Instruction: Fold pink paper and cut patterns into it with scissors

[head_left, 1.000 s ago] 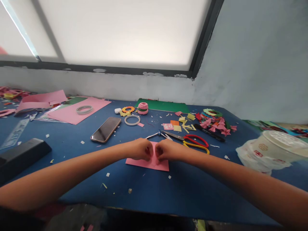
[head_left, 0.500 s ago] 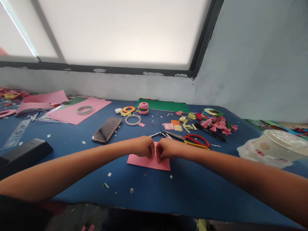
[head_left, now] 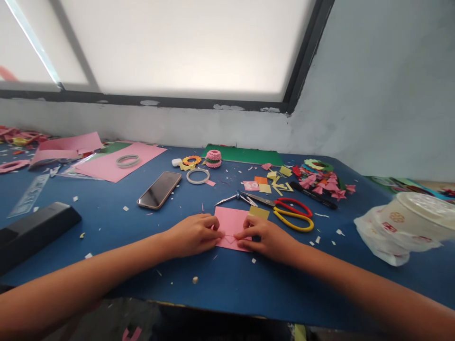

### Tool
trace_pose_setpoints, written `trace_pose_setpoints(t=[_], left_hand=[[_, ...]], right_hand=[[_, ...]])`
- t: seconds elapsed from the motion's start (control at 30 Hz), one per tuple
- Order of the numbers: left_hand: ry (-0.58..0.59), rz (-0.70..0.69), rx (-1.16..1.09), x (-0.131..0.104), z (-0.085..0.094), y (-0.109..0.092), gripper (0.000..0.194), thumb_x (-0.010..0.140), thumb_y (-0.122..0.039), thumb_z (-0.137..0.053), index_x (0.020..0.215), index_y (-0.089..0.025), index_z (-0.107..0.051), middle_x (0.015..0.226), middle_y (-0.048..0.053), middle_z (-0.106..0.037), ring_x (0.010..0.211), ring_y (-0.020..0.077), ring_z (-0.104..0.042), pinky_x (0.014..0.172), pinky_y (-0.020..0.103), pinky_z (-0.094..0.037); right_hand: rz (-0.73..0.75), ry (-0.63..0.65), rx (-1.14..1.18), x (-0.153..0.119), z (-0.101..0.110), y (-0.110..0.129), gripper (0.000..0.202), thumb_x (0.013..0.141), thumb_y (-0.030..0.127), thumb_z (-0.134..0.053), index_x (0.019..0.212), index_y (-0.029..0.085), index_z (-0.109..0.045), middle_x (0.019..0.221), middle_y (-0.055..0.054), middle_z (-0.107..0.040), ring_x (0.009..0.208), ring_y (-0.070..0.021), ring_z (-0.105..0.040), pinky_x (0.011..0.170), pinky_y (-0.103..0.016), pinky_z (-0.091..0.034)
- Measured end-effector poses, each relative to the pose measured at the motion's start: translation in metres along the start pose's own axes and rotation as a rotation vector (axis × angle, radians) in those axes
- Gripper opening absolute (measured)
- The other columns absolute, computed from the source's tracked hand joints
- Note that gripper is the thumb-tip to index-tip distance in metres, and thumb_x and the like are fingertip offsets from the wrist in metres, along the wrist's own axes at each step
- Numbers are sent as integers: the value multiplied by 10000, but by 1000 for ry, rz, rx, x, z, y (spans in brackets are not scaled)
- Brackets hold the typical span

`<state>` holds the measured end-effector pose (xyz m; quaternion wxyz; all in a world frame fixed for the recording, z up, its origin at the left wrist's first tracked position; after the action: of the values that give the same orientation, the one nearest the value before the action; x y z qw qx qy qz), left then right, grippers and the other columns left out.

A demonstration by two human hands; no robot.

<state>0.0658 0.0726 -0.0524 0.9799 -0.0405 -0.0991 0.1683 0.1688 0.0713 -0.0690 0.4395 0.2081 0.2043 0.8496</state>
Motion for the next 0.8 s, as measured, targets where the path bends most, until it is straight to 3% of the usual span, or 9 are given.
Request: trace_pose_setpoints(t=[0.17,0.3,0.47,0.57,0.67,0.8], left_hand=[[17,-12,49,-2,5,-5,240,844,-226,-437,925,-204,-661,888,60,-589,739,143,-540,716,268,-411],[60,45,-34,8,3,1,228,842,-250,-457,804,-191,-674,841,46,-603,700,121,-558,668,228,-410],[207,299,-123,31,-6,21,108,742,-188,-575,760,-196,-681,780,35,-659,713,161,-598,620,234,-404],[343,475,-79,39,-7,27,109,690,-198,-602,753,-207,-689,753,53,-671,749,217,-611,612,272,-403],[474,600,-59,41,-6,28,154,647,-242,-618,776,-218,-698,782,72,-671,727,241,-612,576,285,-396],[512,619,-107,39,-6,28,175,610,-283,-625,758,-221,-693,753,40,-666,668,195,-587,531,244,-370]], right_hand=[[-14,14,-25,-9,3,-2,214,823,325,-541,931,236,-703,853,-58,-541,771,-147,-536,700,-262,-418],[-10,9,-20,-5,8,3,199,825,304,-535,846,219,-714,834,-47,-567,746,-135,-551,681,-243,-413],[-120,45,-154,17,9,8,185,756,241,-609,600,154,-659,659,-34,-610,636,-132,-539,564,-231,-353],[-230,98,-125,27,6,3,40,701,174,-626,689,165,-663,639,-14,-635,593,-120,-538,521,-212,-324],[-288,134,-55,31,4,-1,162,669,134,-630,821,182,-657,708,-5,-663,622,-118,-561,532,-194,-341],[-260,209,16,31,-4,-1,123,688,129,-594,790,169,-651,719,-9,-660,634,-120,-563,516,-189,-345]])
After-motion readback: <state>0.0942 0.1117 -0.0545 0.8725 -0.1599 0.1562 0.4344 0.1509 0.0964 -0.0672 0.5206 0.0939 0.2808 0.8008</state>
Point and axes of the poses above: each hand's wrist, its own x-axis towards the middle knuckle, its own z-axis out of the back of the hand, y = z × x, the point moved 9 cm from there along x, towards the middle knuckle
